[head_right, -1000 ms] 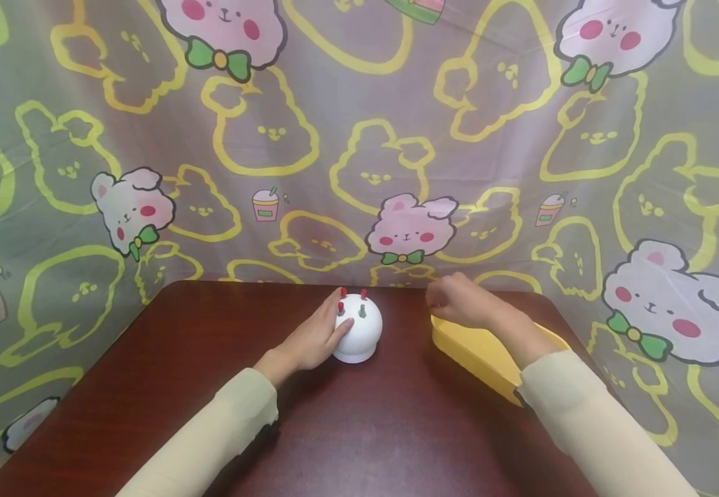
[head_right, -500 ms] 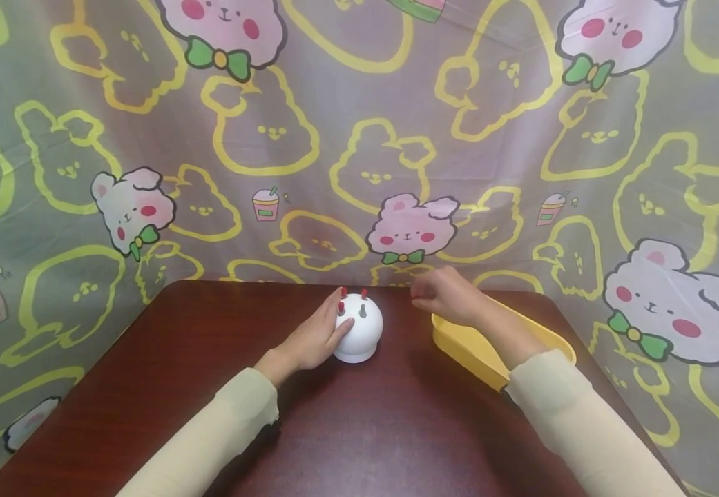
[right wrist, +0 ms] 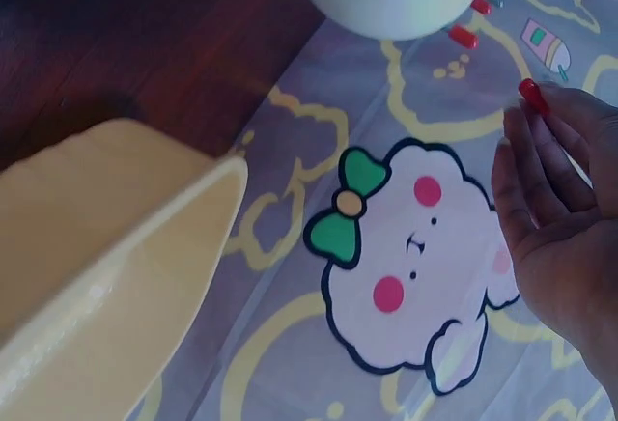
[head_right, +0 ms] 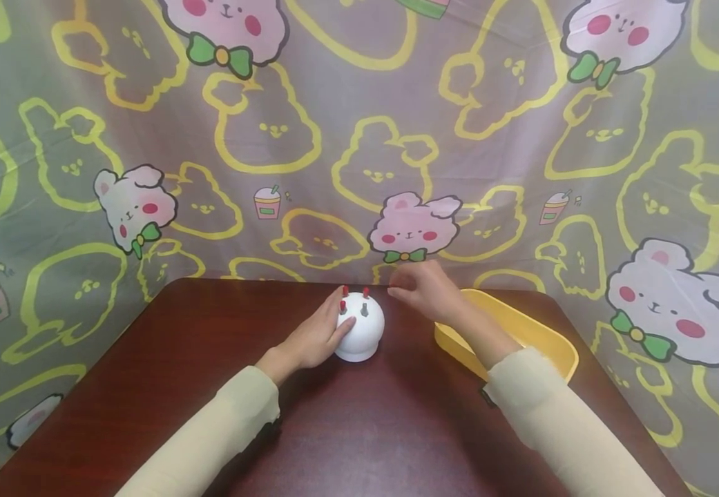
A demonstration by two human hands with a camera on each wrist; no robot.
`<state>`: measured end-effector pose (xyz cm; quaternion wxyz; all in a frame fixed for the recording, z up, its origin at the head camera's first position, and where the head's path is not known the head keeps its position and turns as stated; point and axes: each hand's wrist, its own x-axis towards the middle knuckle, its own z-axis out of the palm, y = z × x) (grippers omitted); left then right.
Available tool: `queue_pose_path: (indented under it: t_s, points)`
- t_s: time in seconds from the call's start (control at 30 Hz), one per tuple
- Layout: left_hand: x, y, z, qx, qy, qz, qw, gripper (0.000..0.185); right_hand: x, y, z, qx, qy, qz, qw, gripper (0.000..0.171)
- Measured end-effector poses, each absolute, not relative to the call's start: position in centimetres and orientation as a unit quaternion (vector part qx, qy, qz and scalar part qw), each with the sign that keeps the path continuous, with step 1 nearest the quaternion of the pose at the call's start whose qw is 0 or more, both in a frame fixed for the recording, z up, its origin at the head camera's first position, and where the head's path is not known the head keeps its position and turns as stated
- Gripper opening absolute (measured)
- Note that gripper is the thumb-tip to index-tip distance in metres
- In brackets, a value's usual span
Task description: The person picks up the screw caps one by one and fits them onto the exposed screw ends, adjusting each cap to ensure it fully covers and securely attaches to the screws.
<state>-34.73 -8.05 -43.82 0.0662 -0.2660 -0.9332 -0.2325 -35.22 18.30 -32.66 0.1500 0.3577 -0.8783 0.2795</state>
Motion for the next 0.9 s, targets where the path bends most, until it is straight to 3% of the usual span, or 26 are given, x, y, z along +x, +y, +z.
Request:
queue_pose_path:
  t_s: [0.9]
  points:
    - [-34.6,-8.1,-43.7,-0.261,-0.934,-0.237,0.058,0.083,-35.2,14.0,-35.5,0.370,-0.864,0.314,0.135,0.014]
